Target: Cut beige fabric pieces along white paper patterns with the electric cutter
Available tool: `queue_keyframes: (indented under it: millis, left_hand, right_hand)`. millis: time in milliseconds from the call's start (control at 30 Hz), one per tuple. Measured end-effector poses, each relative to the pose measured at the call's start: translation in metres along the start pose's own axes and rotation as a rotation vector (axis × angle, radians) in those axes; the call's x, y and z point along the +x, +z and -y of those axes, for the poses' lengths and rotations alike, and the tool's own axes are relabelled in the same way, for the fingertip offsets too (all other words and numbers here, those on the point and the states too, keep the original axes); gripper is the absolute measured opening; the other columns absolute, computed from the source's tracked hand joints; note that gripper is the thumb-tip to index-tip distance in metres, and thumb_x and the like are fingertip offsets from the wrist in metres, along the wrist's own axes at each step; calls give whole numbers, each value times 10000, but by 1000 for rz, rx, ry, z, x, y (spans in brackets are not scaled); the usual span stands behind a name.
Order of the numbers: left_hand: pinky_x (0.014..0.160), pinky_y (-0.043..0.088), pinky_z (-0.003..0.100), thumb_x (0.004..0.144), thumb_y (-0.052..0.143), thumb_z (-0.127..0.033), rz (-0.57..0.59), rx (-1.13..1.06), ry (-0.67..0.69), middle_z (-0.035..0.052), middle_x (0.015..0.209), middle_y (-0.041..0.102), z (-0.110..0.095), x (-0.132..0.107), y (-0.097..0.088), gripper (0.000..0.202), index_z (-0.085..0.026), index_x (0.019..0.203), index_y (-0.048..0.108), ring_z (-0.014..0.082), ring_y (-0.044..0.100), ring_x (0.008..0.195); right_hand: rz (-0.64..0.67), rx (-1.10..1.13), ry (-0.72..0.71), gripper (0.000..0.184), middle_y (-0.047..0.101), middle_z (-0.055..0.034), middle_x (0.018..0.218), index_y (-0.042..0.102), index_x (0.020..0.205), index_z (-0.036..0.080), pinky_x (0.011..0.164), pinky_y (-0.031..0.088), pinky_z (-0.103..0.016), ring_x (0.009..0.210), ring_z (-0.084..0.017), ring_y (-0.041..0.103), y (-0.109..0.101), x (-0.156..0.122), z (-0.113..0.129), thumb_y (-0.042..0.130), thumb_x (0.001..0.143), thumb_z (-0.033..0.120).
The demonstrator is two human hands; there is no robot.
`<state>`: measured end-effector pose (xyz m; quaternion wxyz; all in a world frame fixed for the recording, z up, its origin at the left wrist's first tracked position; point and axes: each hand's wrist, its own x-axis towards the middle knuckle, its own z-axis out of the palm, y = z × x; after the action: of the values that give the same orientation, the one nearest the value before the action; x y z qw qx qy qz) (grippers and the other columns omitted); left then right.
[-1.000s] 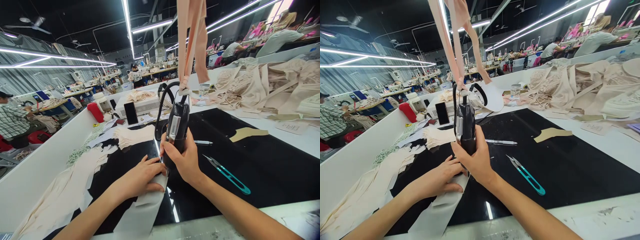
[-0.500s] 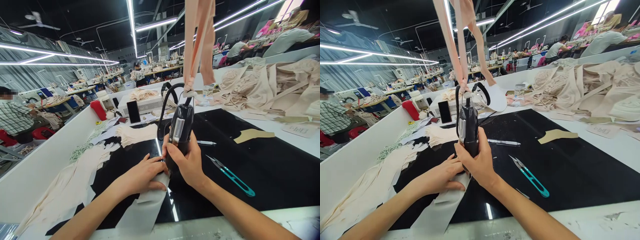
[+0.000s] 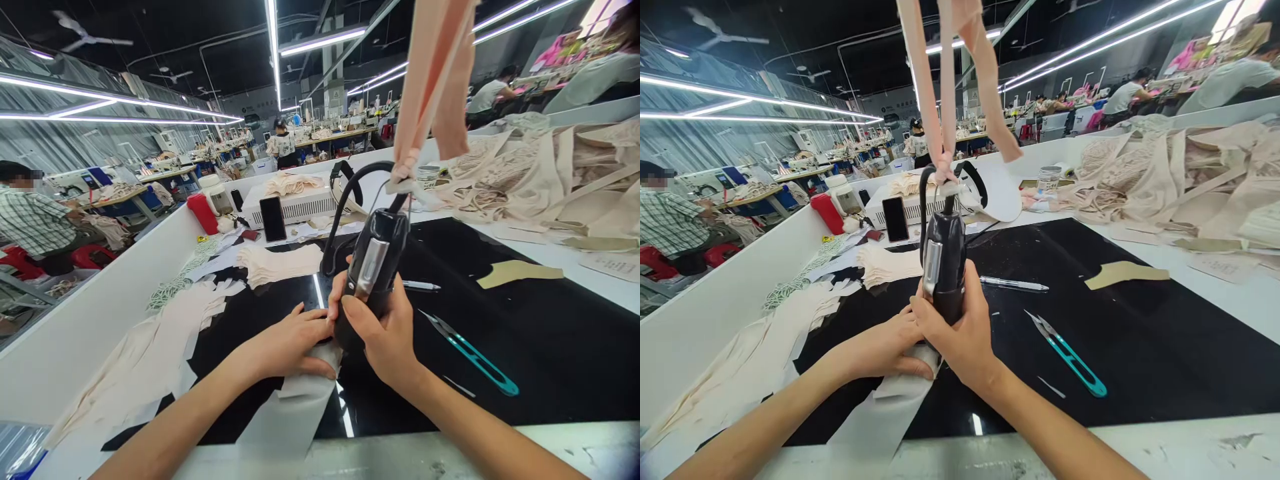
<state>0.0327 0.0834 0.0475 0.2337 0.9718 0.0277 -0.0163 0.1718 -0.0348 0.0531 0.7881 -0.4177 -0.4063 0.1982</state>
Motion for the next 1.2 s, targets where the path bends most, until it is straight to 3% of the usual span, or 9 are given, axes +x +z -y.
queue_keyframes:
  millis: [200, 367, 433, 500, 600, 700, 767, 1000, 1200]
  left_hand:
    - [1291, 313, 740, 870, 946, -305, -7, -4, 8, 146, 1615, 574, 1, 1, 1, 756, -293, 1545, 605, 373, 475, 1562]
    - [1294, 271, 768, 879, 935, -351, -4, 35, 18, 161, 1617, 568, 1, 1, 1, 755, -256, 1544, 590, 390, 434, 1589]
    - [1305, 315, 712, 871, 942, -351, -55, 39, 30, 150, 1590, 593, -2, -5, 2, 718, -246, 1499, 612, 370, 470, 1564]
    - [1272, 436, 593, 896, 923, -325, -174, 57, 5, 134, 1523, 637, -9, -16, 7, 585, -229, 1405, 652, 328, 564, 1475]
    - [1022, 619, 409, 1004, 799, -231, -376, 169, -116, 94, 1250, 730, -26, -37, 24, 217, -198, 1192, 696, 257, 716, 1142]
    - [822, 634, 360, 1043, 687, -145, -356, 285, -142, 46, 1018, 725, -39, -54, 43, 47, -191, 1053, 686, 228, 705, 898]
    - [780, 627, 339, 1065, 601, -94, -352, 325, -93, 40, 982, 724, -41, -60, 49, 127, -184, 1026, 680, 214, 700, 855]
    - [1085, 595, 331, 1135, 499, -95, -363, 334, 209, 69, 1230, 796, -15, -68, 34, 228, -170, 1209, 701, 194, 750, 1164]
    - [988, 645, 300, 1054, 486, 13, -442, 227, 42, 73, 1240, 774, -9, -62, 33, 336, -164, 1243, 699, 193, 756, 1112]
  right_hand:
    - [30, -32, -46, 217, 668, 33, 863, 635, 998, 294, 736, 617, -382, 755, -182, 648, 1, -6, -1, 790, 877, 387]
    - [24, -42, -30, 212, 691, 27, 878, 648, 1026, 292, 746, 623, -386, 756, -180, 664, 1, -6, -1, 784, 880, 362]
    - [20, -26, -29, 233, 708, 28, 873, 641, 1019, 290, 730, 632, -380, 739, -178, 682, 1, -5, 1, 802, 870, 368]
    - [24, 10, -33, 267, 712, 41, 845, 619, 1007, 292, 666, 632, -353, 667, -162, 681, 0, -4, 5, 824, 864, 385]
    - [39, 65, -43, 303, 713, 60, 805, 587, 1002, 293, 551, 603, -301, 560, -137, 660, 0, -1, 9, 839, 866, 394]
    - [41, 77, -49, 320, 713, 64, 788, 578, 1002, 289, 526, 595, -291, 545, -138, 663, 1, 2, 10, 848, 870, 401]
    - [42, 80, -45, 338, 712, 61, 788, 580, 1019, 288, 523, 595, -295, 546, -141, 663, 1, 4, 9, 856, 874, 422]
    - [103, 122, -47, 296, 709, 57, 819, 604, 1026, 293, 551, 606, -285, 576, -131, 656, 2, 1, 9, 847, 919, 425]
    - [155, 137, -32, 298, 735, 36, 876, 647, 1082, 303, 563, 628, -293, 613, -138, 681, -2, -4, 5, 857, 926, 444]
